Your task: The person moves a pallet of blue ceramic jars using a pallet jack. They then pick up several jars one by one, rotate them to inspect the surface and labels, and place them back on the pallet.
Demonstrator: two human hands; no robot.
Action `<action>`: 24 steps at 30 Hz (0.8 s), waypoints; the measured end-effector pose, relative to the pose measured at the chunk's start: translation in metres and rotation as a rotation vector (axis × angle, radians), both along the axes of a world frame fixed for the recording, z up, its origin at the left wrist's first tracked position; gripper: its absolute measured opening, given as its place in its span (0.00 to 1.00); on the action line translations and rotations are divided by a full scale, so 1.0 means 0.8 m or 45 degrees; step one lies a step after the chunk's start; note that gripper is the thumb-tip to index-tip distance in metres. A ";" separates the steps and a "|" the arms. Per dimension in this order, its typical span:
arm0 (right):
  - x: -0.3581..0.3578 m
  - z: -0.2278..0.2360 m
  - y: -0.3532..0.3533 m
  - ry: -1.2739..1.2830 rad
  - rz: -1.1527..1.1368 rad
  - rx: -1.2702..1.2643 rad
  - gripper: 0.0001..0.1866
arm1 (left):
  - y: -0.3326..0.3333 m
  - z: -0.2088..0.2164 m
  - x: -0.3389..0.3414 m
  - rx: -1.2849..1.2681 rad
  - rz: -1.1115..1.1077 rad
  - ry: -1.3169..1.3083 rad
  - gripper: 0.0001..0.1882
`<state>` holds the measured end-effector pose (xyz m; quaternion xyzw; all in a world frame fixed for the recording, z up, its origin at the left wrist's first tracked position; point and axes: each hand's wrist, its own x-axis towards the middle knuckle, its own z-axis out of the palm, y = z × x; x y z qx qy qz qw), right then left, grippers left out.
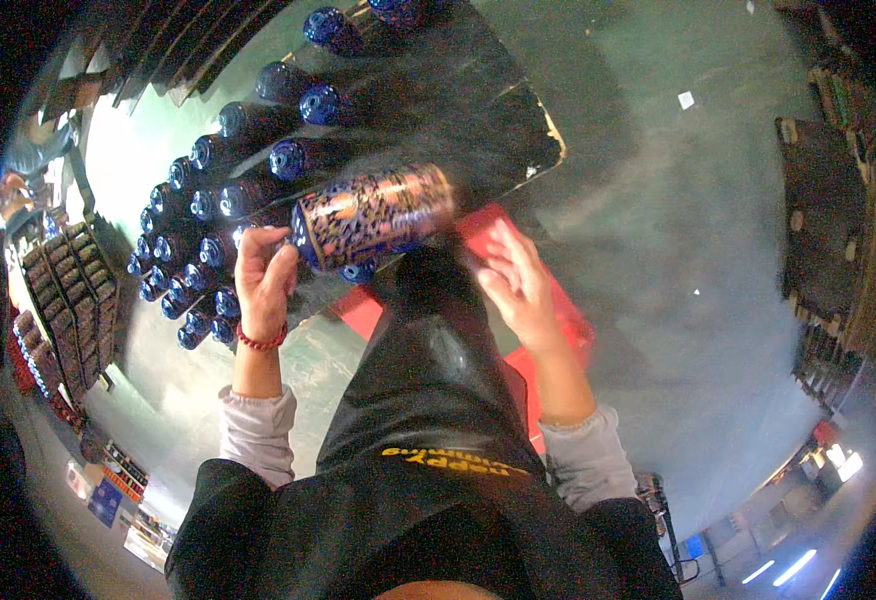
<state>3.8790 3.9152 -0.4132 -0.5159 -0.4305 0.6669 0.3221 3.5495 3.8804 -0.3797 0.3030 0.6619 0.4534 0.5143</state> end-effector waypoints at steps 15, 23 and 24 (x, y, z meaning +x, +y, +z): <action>-0.002 0.186 -0.041 -0.337 0.224 0.595 0.25 | -0.072 0.038 0.066 0.169 0.175 -0.929 0.14; -0.002 0.216 -0.059 -0.488 0.298 0.702 0.26 | -0.092 0.038 0.071 0.151 0.063 -1.030 0.15; -0.003 0.218 -0.061 -0.454 0.313 0.685 0.26 | -0.094 0.038 0.072 0.152 0.077 -1.038 0.15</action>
